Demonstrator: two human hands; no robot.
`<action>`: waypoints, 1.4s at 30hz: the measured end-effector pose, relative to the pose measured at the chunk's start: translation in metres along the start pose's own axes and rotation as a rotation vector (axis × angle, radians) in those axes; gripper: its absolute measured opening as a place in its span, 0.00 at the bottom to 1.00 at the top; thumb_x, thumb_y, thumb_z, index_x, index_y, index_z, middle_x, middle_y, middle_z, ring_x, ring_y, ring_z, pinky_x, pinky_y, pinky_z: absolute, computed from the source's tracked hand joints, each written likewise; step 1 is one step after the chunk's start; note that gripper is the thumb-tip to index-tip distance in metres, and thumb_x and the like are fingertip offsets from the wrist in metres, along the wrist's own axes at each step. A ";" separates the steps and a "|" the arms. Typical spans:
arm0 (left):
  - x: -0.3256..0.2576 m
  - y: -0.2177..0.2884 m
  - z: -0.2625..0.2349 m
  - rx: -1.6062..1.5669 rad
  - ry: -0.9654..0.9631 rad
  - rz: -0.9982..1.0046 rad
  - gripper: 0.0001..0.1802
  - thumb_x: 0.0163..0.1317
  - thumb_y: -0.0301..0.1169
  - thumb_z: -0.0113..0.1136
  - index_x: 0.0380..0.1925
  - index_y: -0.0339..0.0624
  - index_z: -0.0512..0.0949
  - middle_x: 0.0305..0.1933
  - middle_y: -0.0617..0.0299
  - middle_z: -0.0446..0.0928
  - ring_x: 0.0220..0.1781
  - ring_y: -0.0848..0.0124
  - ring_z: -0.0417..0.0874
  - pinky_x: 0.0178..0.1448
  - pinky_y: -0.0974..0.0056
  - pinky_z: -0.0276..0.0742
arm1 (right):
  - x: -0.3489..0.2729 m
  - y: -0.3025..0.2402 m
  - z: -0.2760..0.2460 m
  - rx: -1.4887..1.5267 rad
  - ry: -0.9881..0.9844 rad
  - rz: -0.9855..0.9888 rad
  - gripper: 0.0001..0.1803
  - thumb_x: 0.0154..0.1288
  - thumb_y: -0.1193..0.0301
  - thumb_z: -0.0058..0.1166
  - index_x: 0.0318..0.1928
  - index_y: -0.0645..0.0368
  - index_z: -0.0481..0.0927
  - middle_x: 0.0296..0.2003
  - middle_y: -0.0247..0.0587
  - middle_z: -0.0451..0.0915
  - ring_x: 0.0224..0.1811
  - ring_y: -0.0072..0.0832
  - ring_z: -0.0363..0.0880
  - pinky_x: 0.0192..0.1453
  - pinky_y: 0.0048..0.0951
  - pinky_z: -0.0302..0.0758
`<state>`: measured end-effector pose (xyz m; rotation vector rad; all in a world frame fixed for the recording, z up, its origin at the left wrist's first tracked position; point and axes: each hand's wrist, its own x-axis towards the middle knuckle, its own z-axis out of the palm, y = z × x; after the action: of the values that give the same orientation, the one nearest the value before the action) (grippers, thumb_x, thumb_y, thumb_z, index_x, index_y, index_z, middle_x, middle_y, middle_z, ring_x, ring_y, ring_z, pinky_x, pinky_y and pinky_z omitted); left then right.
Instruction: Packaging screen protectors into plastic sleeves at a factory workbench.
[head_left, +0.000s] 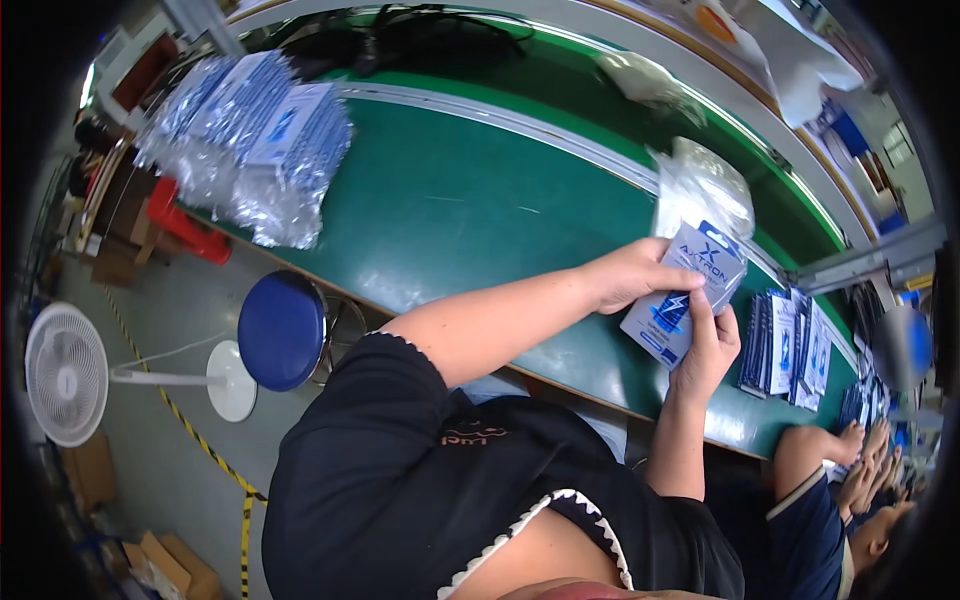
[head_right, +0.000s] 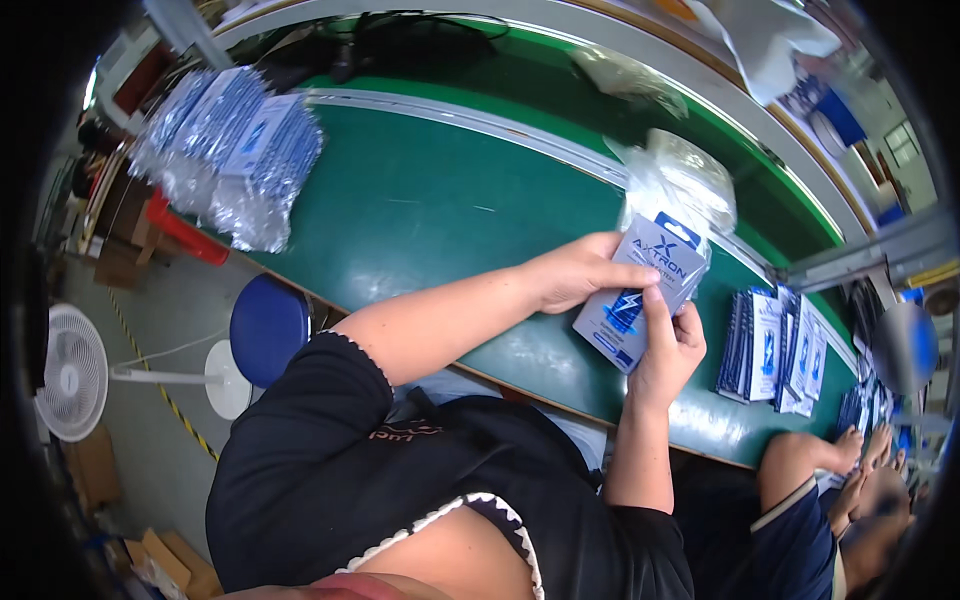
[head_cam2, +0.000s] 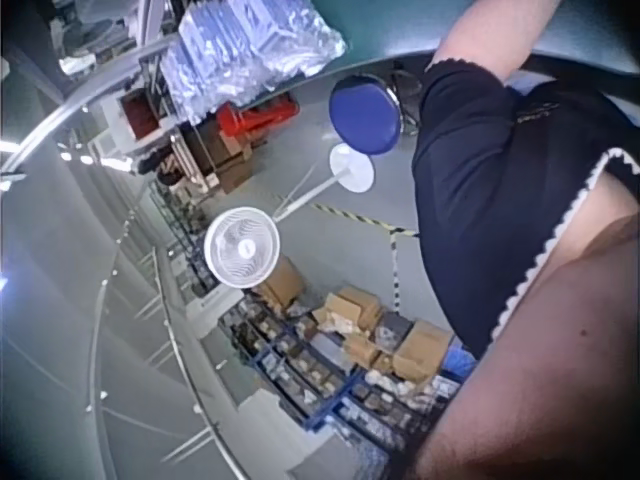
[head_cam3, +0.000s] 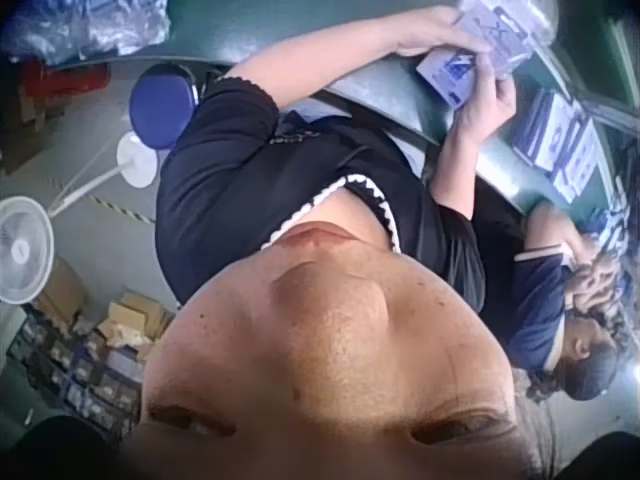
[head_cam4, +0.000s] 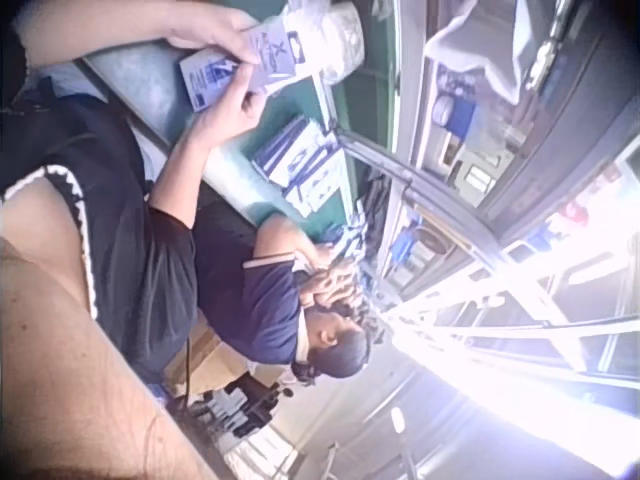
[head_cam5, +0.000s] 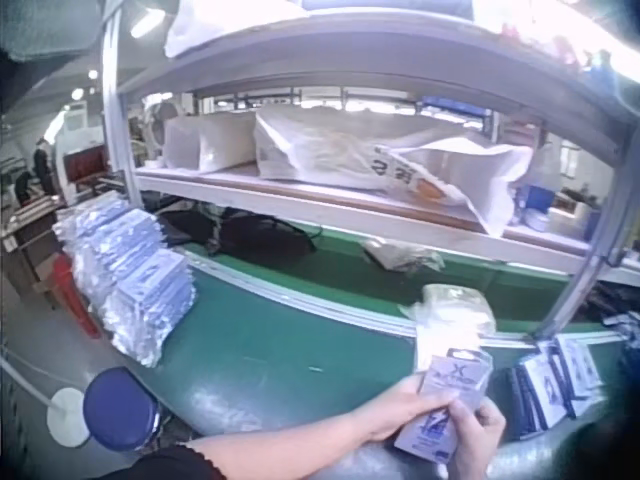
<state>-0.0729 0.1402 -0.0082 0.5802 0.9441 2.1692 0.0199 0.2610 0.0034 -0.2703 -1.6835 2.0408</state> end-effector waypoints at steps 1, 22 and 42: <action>-0.003 0.001 -0.001 -0.023 0.011 -0.046 0.22 0.62 0.29 0.62 0.54 0.35 0.71 0.52 0.57 0.77 0.53 0.71 0.78 0.58 0.63 0.76 | 0.003 0.002 0.000 -0.012 -0.041 0.074 0.10 0.62 0.75 0.60 0.41 0.68 0.80 0.34 0.37 0.81 0.33 0.16 0.76 0.39 0.17 0.72; -0.025 0.028 -0.002 -0.253 -0.174 -0.367 0.33 0.71 0.55 0.39 0.62 0.38 0.66 0.62 0.49 0.71 0.61 0.57 0.75 0.62 0.49 0.74 | 0.006 -0.040 0.029 -0.517 -0.512 -0.776 0.18 0.49 0.88 0.45 0.40 0.63 0.80 0.32 0.45 0.79 0.31 0.34 0.78 0.37 0.29 0.74; -0.158 0.071 -0.087 1.910 0.631 0.204 0.30 0.56 0.30 0.59 0.60 0.36 0.67 0.65 0.46 0.64 0.69 0.46 0.61 0.72 0.53 0.57 | -0.012 0.009 0.021 -0.606 -0.731 -0.308 0.09 0.63 0.77 0.54 0.43 0.66 0.82 0.30 0.45 0.82 0.32 0.33 0.81 0.39 0.28 0.74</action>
<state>-0.0523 -0.0520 -0.0285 0.7227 3.2851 0.8493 0.0188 0.2360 -0.0021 0.5877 -2.5628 1.4239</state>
